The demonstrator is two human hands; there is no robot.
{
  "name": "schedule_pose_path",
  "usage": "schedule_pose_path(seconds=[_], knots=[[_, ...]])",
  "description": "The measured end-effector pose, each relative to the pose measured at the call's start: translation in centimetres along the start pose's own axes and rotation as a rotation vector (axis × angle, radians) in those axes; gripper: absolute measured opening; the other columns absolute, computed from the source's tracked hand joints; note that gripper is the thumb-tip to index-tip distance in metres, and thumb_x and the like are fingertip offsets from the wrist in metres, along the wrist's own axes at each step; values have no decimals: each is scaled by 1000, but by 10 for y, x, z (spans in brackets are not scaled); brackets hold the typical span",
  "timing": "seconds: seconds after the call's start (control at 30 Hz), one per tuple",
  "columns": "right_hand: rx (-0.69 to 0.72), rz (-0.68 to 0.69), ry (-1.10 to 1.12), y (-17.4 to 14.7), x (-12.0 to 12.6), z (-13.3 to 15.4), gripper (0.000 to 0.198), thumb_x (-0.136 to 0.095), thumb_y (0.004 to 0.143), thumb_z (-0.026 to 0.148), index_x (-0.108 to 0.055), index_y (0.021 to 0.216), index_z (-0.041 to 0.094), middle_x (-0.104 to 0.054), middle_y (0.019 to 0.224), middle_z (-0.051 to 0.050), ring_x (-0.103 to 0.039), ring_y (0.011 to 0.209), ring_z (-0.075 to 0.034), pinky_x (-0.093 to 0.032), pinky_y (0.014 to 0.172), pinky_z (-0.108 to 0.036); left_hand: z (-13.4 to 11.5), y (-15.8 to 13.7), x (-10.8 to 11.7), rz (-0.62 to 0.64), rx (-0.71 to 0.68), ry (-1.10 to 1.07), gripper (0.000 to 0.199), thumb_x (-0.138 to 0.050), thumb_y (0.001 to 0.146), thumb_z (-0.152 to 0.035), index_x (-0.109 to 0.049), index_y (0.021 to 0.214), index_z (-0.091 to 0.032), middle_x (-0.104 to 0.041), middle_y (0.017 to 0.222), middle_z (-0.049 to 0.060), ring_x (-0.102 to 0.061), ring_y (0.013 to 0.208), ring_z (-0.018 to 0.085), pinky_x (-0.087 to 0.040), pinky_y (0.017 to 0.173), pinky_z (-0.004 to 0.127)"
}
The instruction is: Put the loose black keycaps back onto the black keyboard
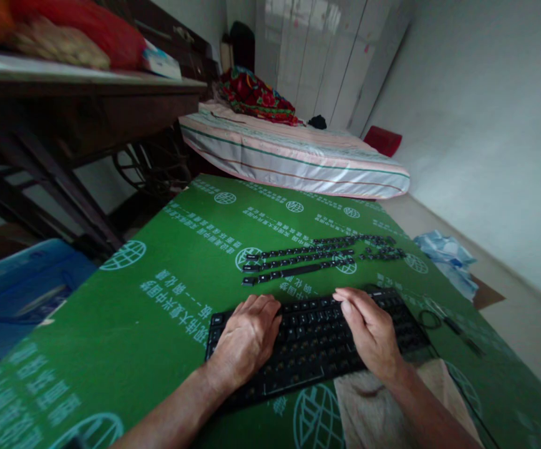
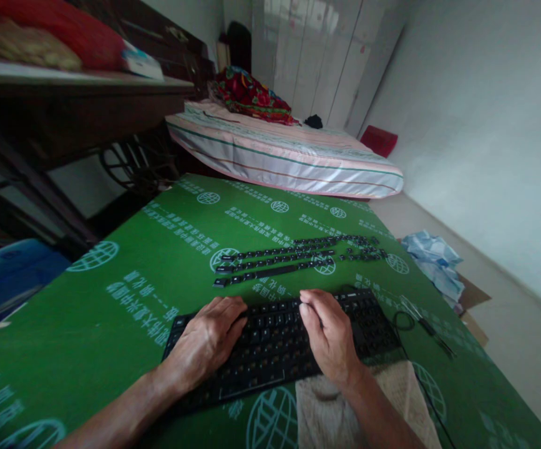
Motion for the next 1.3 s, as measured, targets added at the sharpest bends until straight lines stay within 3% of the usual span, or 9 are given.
schedule_pose_path(seconds=[0.13,0.27,0.47,0.67,0.93,1.3], knots=[[34,28,-33,29,2,-2,20,-53,87,29,-67,99,22,-71,93,-7,-67,86,-18,-55,79,-31,1,-2,-1,-24,-18,-2,22,-39,92,-20,-58,101,-14,-64,103,10,-59,95,22,-51,87,40],[17,64,-143,65,-6,-33,21,-53,85,33,-70,93,22,-73,91,-5,-68,83,-18,-55,78,-31,1,-2,0,-42,-31,12,24,-38,92,-20,-58,102,-14,-64,103,9,-60,94,22,-52,86,41],[-15,244,-429,116,-39,-87,18,-55,82,24,-72,86,24,-72,88,-3,-66,81,-18,-52,77,-31,1,-3,2,-72,-32,15,23,-38,92,-20,-58,104,-16,-65,105,9,-61,95,23,-52,87,42],[12,423,-593,152,-80,-111,14,-60,80,20,-73,82,24,-70,84,-5,-62,85,-20,-47,77,-31,0,-3,5,-85,-31,3,23,-38,90,-17,-59,98,-18,-66,97,7,-63,87,21,-55,80,39],[89,652,-668,168,-118,-123,15,-66,76,17,-74,85,26,-70,92,-3,-59,93,-20,-45,81,-29,-2,-4,7,-104,-24,-22,21,-38,90,-17,-58,99,-17,-66,98,7,-63,86,22,-56,77,42],[137,799,-722,170,-128,-132,16,-68,74,19,-74,88,26,-70,92,-3,-61,95,-20,-45,78,-27,0,-6,1,-94,-36,3,24,-40,89,-16,-56,106,-18,-66,103,8,-63,90,23,-56,81,43]])
Point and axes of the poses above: each hand's wrist, its own y-axis towards the middle knuckle, its own x-axis out of the back of the hand, z = x × y, the point moved 9 cm from there along y, towards the middle knuckle
